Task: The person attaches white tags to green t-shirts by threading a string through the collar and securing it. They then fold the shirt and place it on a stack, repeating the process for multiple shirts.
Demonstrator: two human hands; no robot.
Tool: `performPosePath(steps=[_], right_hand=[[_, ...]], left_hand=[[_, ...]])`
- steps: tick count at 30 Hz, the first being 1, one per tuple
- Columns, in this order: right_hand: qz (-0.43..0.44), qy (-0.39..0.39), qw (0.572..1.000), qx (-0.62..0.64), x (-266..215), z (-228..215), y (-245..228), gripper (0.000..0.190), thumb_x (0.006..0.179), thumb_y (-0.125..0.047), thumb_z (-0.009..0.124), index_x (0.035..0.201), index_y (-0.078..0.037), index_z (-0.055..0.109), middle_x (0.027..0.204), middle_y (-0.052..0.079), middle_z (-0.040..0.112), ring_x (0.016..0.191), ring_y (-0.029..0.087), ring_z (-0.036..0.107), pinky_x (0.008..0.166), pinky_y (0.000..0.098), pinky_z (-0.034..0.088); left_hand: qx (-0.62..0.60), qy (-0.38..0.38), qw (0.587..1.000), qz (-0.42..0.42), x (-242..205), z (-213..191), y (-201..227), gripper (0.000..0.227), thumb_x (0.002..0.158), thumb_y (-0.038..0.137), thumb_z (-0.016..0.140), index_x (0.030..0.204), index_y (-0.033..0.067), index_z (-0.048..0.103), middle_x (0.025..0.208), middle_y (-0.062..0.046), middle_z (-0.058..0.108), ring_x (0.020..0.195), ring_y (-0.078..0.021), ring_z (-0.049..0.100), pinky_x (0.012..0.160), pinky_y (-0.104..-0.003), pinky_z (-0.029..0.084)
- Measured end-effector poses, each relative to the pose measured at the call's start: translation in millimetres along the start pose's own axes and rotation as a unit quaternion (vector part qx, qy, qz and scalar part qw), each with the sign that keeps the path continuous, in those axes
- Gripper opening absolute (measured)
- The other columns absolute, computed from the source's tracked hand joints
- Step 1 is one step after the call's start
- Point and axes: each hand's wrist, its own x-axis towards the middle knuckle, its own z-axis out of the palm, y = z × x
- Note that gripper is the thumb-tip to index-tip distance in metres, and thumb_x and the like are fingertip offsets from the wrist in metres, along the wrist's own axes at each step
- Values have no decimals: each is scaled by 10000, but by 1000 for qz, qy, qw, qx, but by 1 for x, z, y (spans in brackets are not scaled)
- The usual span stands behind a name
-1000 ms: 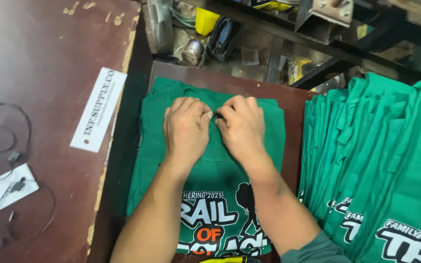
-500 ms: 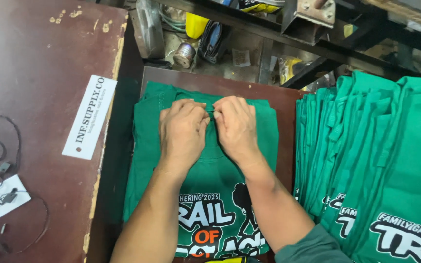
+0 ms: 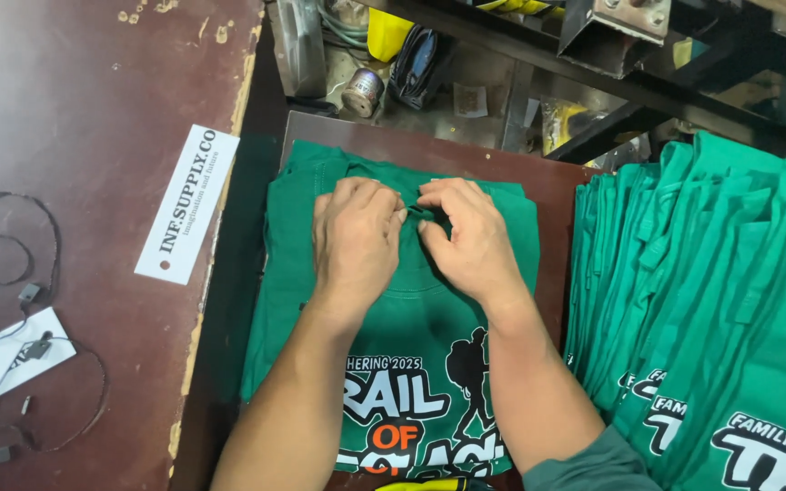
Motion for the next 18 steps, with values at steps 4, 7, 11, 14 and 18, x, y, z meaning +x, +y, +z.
performPosePath(steps=[4, 7, 11, 14, 18], right_hand=[[-19, 44, 998, -35, 0, -3, -4, 254, 793, -75, 817, 1027, -76, 718, 1138, 83, 703, 1189, 341, 640, 1010, 457, 475], [19, 18, 993, -111, -2, -5, -5, 307, 813, -241, 832, 1077, -105, 756, 1174, 41, 687, 1262, 310, 580, 1057, 512, 387], [21, 0, 996, -84, 0, 0, -5, 124, 922, -276, 753, 1028, -212, 763, 1109, -47, 698, 1239, 225, 589, 1094, 469, 310], [23, 18, 999, -42, 2, -2, -4, 30, 932, -252, 759, 957, -234, 756, 1026, -89, 715, 1178, 169, 631, 1069, 402, 343], [42, 34, 998, 33, 2, -4, -5, 11, 966, -255, 744, 957, -250, 745, 958, -106, 729, 1090, 138, 678, 1015, 333, 391]], left_hand=[[4, 4, 1000, -6, 0, -2, 2, 127, 919, 238, 741, 844, 183, 655, 773, 71, 599, 1107, -145, 628, 907, -373, 463], [4, -2, 1000, -11, 0, -2, 2, 118, 933, 241, 735, 858, 185, 664, 773, 77, 600, 1114, -137, 627, 912, -365, 462], [-48, -8, 998, -26, 1, -3, -2, 86, 890, 193, 763, 866, 185, 681, 842, 69, 662, 1118, -153, 624, 909, -383, 458], [-83, -4, 996, -45, 2, -5, -3, 96, 868, 183, 780, 863, 196, 685, 865, 78, 686, 1113, -152, 632, 907, -384, 465], [-125, -3, 990, -68, 2, -8, -1, 83, 880, 173, 769, 859, 204, 695, 871, 93, 700, 1094, -148, 642, 921, -379, 458]])
